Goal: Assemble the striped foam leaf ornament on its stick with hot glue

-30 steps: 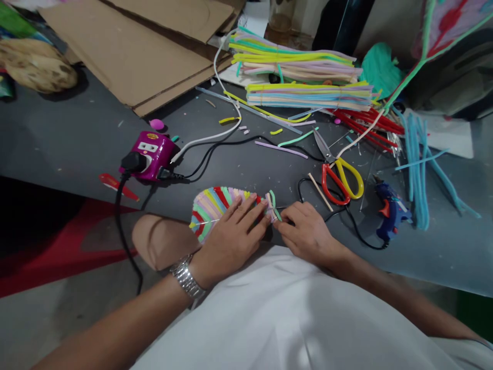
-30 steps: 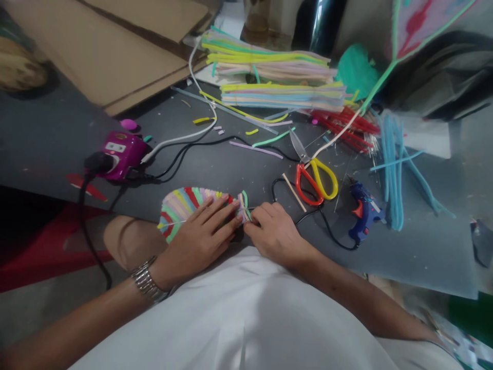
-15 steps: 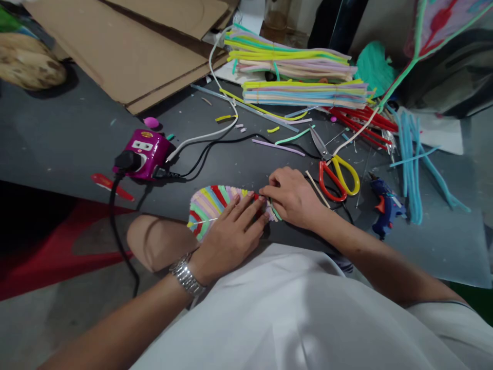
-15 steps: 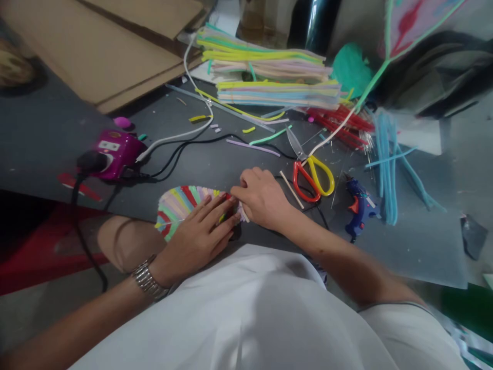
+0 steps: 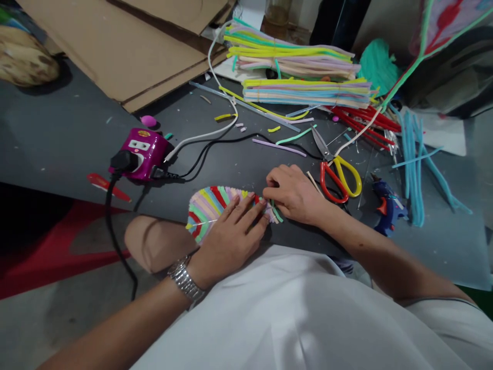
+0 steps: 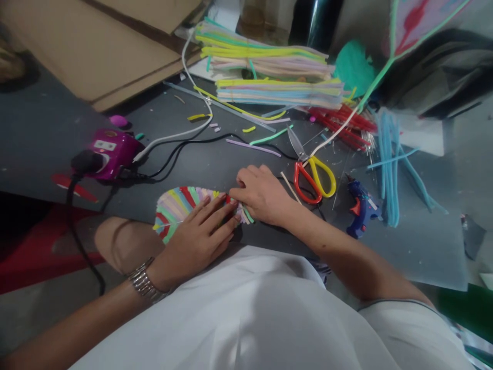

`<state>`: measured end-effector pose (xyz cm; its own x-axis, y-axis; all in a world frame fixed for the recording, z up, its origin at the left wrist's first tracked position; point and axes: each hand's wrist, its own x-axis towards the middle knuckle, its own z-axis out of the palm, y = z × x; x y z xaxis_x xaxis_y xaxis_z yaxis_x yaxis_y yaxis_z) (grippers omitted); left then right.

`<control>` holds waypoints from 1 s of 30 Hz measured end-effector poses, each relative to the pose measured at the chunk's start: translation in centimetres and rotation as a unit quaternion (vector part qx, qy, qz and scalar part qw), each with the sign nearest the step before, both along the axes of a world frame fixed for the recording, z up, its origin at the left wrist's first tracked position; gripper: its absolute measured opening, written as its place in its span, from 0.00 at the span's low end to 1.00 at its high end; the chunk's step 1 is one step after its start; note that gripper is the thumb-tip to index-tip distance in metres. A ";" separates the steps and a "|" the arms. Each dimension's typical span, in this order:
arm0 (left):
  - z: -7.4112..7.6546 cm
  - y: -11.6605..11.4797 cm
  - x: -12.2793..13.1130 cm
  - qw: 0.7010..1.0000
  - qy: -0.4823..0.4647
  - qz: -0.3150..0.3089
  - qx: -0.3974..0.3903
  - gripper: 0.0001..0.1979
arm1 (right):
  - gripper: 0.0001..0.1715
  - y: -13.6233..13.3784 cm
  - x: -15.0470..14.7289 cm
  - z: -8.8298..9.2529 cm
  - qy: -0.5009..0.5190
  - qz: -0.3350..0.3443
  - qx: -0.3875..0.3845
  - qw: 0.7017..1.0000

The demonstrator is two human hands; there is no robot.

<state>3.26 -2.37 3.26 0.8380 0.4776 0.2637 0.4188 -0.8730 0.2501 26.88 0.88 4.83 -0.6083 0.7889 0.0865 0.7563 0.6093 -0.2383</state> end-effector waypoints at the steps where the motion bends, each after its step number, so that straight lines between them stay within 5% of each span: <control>1: 0.0 0.0 0.0 1.000 0.002 -0.001 -0.002 0.19 | 0.12 0.0 0.1 0.0 0.000 0.002 0.007 1.000; 20: 0.4 1.6 -0.1 1.000 -0.001 0.001 -0.027 0.17 | 0.08 -0.9 -0.2 0.9 -0.014 -0.022 0.031 0.999; 30: 1.0 2.3 0.3 0.999 -0.021 -0.015 -0.028 0.13 | 0.08 -6.2 -0.5 0.6 0.098 -0.063 0.025 0.993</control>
